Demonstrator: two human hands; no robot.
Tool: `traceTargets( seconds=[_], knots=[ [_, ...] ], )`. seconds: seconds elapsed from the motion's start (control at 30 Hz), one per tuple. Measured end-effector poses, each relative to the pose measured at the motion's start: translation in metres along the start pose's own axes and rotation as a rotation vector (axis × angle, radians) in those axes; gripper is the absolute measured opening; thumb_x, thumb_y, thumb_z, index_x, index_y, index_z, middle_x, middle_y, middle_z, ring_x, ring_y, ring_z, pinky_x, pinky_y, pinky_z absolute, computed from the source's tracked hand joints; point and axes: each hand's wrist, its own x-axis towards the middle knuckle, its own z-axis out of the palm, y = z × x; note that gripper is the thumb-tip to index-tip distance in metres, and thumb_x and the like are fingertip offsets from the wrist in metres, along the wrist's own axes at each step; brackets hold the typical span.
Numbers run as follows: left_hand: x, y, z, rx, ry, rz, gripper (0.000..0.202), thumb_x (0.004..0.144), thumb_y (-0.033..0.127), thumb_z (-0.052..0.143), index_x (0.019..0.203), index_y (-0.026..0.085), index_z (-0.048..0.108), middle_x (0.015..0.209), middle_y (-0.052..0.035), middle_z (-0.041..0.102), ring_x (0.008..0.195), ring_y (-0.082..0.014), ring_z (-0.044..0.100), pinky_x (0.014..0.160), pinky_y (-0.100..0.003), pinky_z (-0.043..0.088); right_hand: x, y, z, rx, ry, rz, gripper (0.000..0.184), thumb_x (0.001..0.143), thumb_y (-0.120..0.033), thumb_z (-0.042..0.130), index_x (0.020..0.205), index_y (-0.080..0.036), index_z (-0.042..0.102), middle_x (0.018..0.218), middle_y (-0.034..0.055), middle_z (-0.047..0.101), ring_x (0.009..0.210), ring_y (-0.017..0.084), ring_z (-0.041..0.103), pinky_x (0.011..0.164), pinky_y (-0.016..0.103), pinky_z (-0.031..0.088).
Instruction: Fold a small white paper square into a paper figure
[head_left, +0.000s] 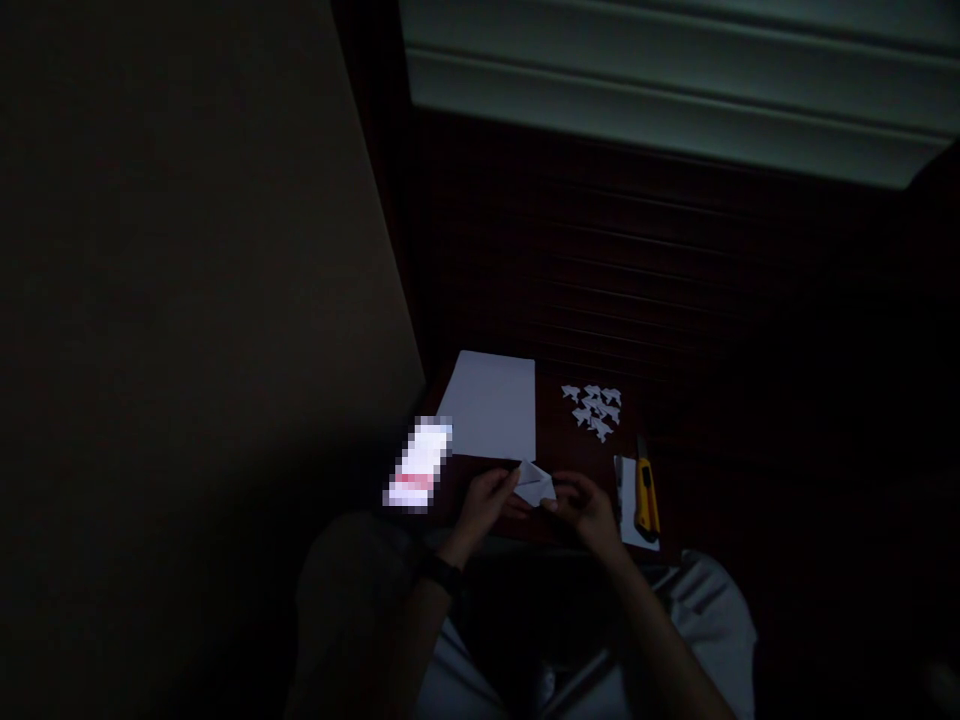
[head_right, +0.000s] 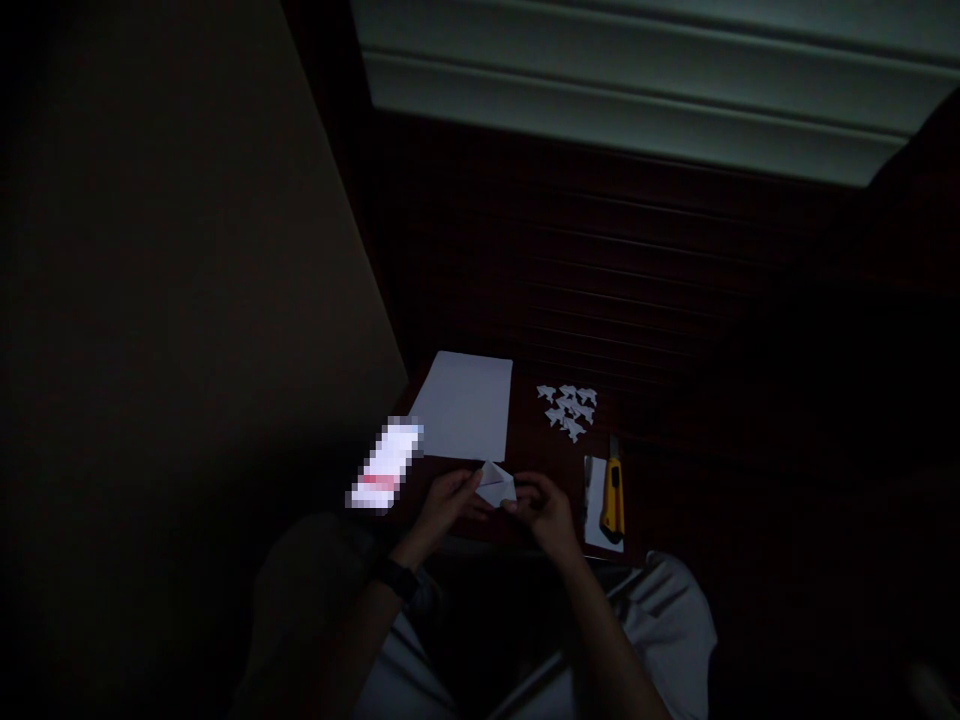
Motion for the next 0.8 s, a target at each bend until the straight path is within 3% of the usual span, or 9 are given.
traceTargets(
  seconds=[0.1, 0.27, 0.33, 0.43, 0.53, 0.8],
  knots=[
    [0.001, -0.001, 0.001, 0.007, 0.031, 0.012, 0.042, 0.073, 0.05, 0.051, 0.088, 0.011, 0.055, 0.077, -0.0082, 0.064, 0.061, -0.0187, 0.065, 0.051, -0.03, 0.055, -0.001, -0.005, 0.001, -0.013, -0.035, -0.006, 0.04, 0.063, -0.035, 0.068, 0.096, -0.016, 0.058, 0.085, 0.0074, 0.066, 0.075, 0.019, 0.061, 0.068, 0.03, 0.047],
    [0.002, -0.002, 0.003, 0.03, 0.067, 0.0, 0.041, 0.072, 0.052, 0.051, 0.084, 0.013, 0.055, 0.068, -0.0045, 0.064, 0.055, -0.0178, 0.063, 0.047, -0.029, 0.054, -0.004, -0.007, 0.006, -0.05, -0.017, -0.051, 0.061, 0.061, -0.028, 0.07, 0.116, -0.02, 0.047, 0.091, 0.0063, 0.064, 0.071, 0.016, 0.059, 0.064, 0.028, 0.047],
    [0.002, -0.002, 0.002, 0.024, 0.064, 0.0, 0.041, 0.073, 0.052, 0.05, 0.085, 0.013, 0.054, 0.069, -0.0043, 0.064, 0.055, -0.0176, 0.063, 0.047, -0.029, 0.053, -0.004, -0.004, 0.005, -0.088, -0.025, -0.038, 0.056, 0.06, -0.027, 0.071, 0.111, -0.02, 0.052, 0.091, 0.0056, 0.065, 0.067, 0.015, 0.059, 0.06, 0.026, 0.046],
    [0.003, -0.003, 0.0, 0.007, 0.052, 0.002, 0.041, 0.073, 0.052, 0.05, 0.086, 0.013, 0.054, 0.073, -0.005, 0.064, 0.057, -0.0171, 0.063, 0.049, -0.029, 0.054, -0.004, 0.0, 0.003, -0.204, -0.03, -0.007, 0.033, 0.061, -0.03, 0.069, 0.092, -0.018, 0.064, 0.077, 0.0029, 0.066, 0.064, 0.016, 0.059, 0.057, 0.025, 0.045],
    [0.003, -0.004, 0.0, 0.017, 0.019, -0.006, 0.043, 0.074, 0.053, 0.048, 0.084, 0.012, 0.053, 0.07, -0.0053, 0.064, 0.055, -0.0164, 0.063, 0.049, -0.028, 0.053, -0.004, -0.003, 0.002, -0.277, -0.07, -0.051, 0.018, 0.068, -0.032, 0.064, 0.08, -0.019, 0.069, 0.076, 0.0026, 0.067, 0.072, 0.019, 0.06, 0.065, 0.027, 0.045],
    [0.003, -0.007, 0.004, 0.09, -0.029, -0.011, 0.044, 0.074, 0.057, 0.044, 0.08, 0.013, 0.052, 0.054, -0.0023, 0.06, 0.042, -0.0142, 0.059, 0.038, -0.021, 0.046, -0.003, -0.013, 0.006, -0.248, -0.153, -0.056, 0.017, 0.068, -0.032, 0.064, 0.078, -0.02, 0.07, 0.081, 0.0032, 0.069, 0.078, 0.021, 0.062, 0.073, 0.031, 0.046]
  ],
)
